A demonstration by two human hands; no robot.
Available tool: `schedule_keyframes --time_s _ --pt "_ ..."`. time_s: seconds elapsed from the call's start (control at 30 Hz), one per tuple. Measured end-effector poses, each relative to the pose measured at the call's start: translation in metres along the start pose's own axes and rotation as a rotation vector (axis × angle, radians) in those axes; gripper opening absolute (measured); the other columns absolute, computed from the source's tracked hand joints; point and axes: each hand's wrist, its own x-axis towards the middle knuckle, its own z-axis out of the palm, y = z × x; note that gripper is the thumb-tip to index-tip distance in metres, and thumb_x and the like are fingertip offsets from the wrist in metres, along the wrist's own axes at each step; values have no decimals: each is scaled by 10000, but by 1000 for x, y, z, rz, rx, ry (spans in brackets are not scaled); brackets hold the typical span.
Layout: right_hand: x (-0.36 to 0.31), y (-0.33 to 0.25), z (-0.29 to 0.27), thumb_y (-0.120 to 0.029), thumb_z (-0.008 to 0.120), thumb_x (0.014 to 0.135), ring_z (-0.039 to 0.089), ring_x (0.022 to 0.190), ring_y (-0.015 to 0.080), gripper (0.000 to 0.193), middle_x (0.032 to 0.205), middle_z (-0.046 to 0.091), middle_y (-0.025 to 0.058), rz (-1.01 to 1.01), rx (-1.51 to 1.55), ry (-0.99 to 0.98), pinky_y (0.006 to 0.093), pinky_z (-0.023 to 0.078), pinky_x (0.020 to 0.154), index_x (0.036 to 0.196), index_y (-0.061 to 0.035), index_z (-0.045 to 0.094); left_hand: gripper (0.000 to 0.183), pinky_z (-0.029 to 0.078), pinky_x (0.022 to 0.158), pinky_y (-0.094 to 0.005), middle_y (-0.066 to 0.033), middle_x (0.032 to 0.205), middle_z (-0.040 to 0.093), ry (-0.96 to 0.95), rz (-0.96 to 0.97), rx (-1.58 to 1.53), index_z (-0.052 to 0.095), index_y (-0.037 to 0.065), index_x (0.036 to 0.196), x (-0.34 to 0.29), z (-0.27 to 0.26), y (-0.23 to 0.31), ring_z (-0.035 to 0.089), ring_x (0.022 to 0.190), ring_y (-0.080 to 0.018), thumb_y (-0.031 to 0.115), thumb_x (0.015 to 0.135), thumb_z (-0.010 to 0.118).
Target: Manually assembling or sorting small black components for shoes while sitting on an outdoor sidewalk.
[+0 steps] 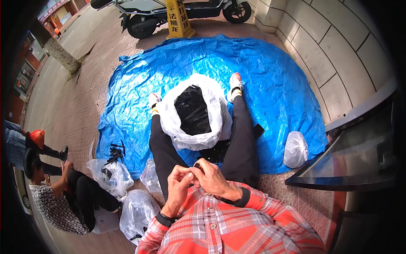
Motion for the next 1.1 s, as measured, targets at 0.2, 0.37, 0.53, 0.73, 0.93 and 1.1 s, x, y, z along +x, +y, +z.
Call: schedule_keyframes --time_s 0.2,0.37,0.53,0.73,0.93,1.1 --pt "10 3 -10 -119 635 770 564 700 283 197 795 488 147 497 263 -84 370 454 562 905 1 557 91 516 586 -253 -111 789 626 3 -143 -50 529 6 920 21 0 -3 622 649 -154 47 850 569" --pt "16 11 -3 -117 581 825 556 702 299 163 789 495 154 483 260 -64 385 446 524 889 24 529 112 501 604 -232 -91 799 619 45 -76 42 534 0 940 25 1 0 613 666 -129 55 853 580" --pt "33 14 -2 -90 549 834 546 646 285 113 732 499 135 133 16 34 358 440 504 867 14 519 122 499 622 -241 -90 810 614 1 -47 41 522 -7 941 36 -3 3 604 682 -124 42 848 584" --pt "36 20 1 -184 499 909 458 493 71 213 586 512 34 753 681 3 239 376 454 788 -10 478 43 456 468 -235 -109 720 597 165 -112 98 498 10 825 45 5 8 569 536 -149 -11 803 529" --pt "32 27 -6 -201 502 911 455 513 59 229 590 509 21 804 688 0 226 382 473 779 -16 476 116 437 449 -216 -96 684 590 217 -238 120 535 -29 909 52 16 13 552 505 -124 13 808 495" --pt "27 26 -9 -221 510 908 449 544 44 239 620 507 8 841 720 19 211 379 491 770 -29 478 124 436 450 -215 -87 688 594 244 -349 176 566 -34 894 49 25 19 551 499 -124 24 802 507"
